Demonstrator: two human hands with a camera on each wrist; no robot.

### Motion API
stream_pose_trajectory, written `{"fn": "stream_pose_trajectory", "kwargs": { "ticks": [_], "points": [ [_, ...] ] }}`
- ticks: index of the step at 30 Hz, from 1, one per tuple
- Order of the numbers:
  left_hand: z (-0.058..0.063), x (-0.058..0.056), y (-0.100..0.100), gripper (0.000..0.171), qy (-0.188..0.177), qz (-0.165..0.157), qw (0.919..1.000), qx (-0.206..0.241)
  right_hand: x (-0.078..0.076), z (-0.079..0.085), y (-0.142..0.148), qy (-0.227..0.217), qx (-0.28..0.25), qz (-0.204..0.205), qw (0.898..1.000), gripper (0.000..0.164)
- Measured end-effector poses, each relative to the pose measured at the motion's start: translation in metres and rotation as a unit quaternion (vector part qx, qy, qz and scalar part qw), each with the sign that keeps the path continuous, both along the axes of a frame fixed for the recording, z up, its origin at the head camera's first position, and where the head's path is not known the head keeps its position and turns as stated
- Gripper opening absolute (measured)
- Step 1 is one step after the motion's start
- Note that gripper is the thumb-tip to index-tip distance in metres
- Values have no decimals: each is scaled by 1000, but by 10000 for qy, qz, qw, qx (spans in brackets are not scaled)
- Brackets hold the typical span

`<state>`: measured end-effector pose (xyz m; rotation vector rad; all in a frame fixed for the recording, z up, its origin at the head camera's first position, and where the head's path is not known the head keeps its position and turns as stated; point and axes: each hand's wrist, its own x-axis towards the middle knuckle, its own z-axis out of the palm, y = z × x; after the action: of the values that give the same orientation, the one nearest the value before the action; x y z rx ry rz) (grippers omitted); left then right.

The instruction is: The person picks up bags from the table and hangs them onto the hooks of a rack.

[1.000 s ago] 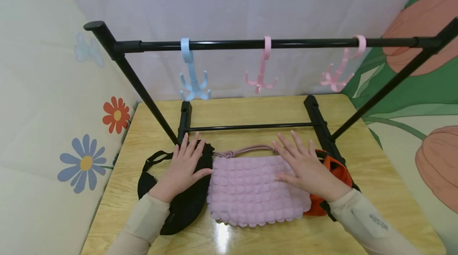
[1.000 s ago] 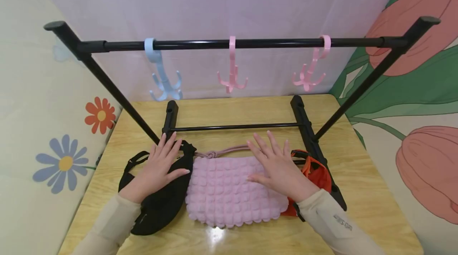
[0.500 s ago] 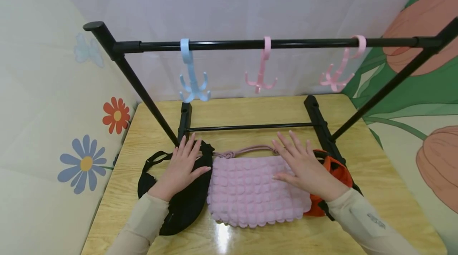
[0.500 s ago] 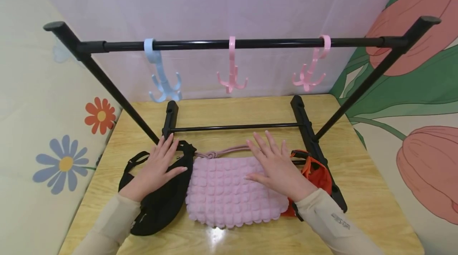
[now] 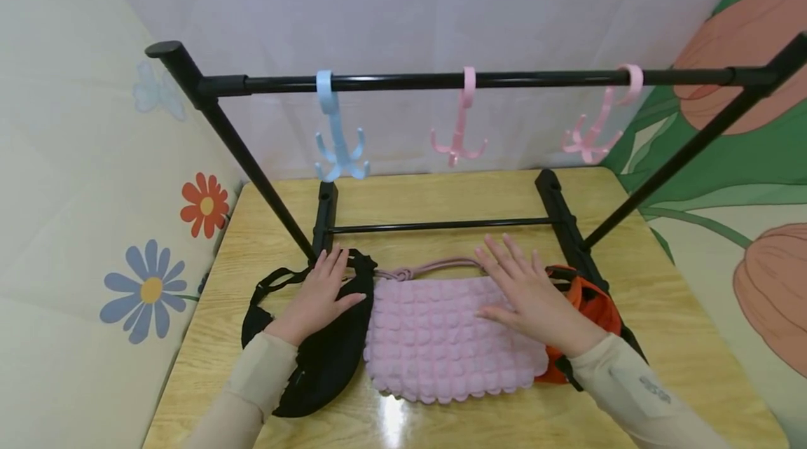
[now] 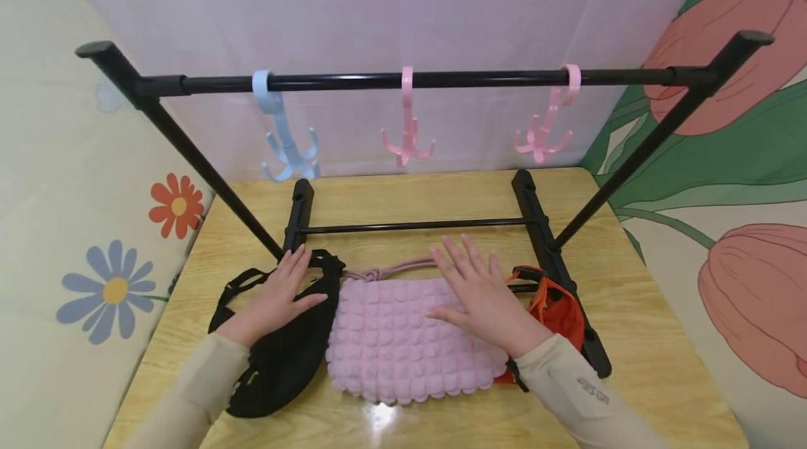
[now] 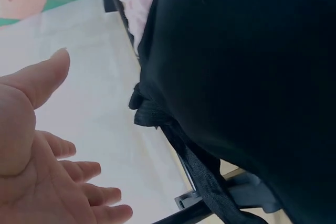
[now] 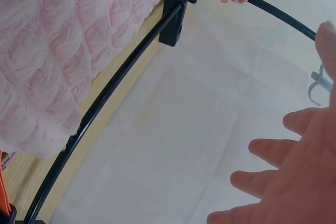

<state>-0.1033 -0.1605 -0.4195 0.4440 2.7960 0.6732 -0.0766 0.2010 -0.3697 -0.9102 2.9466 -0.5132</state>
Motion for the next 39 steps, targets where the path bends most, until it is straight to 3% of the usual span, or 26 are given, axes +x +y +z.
{"fn": "stream_pose_trajectory", "kwargs": {
  "ticks": [10,18,22,32,39],
  "points": [
    [-3,-6,-2,83,32,103,9996,-250,0,-3,-3,-34,42,-27,10000,85],
    [-10,-9,-5,79,-307,798,9951,-488,2,-4,-6,0,-24,-5,10000,87],
    [-14,-9,-9,78,-445,992,9927,-529,3,-4,-7,18,-7,-12,10000,88],
    [-23,-13,-18,77,-683,1143,9893,-588,3,-6,-10,-314,13,-94,9995,89],
    [-23,-13,-22,79,-909,1203,9859,-724,4,-6,-11,-397,13,-119,9991,87]
  ]
}}
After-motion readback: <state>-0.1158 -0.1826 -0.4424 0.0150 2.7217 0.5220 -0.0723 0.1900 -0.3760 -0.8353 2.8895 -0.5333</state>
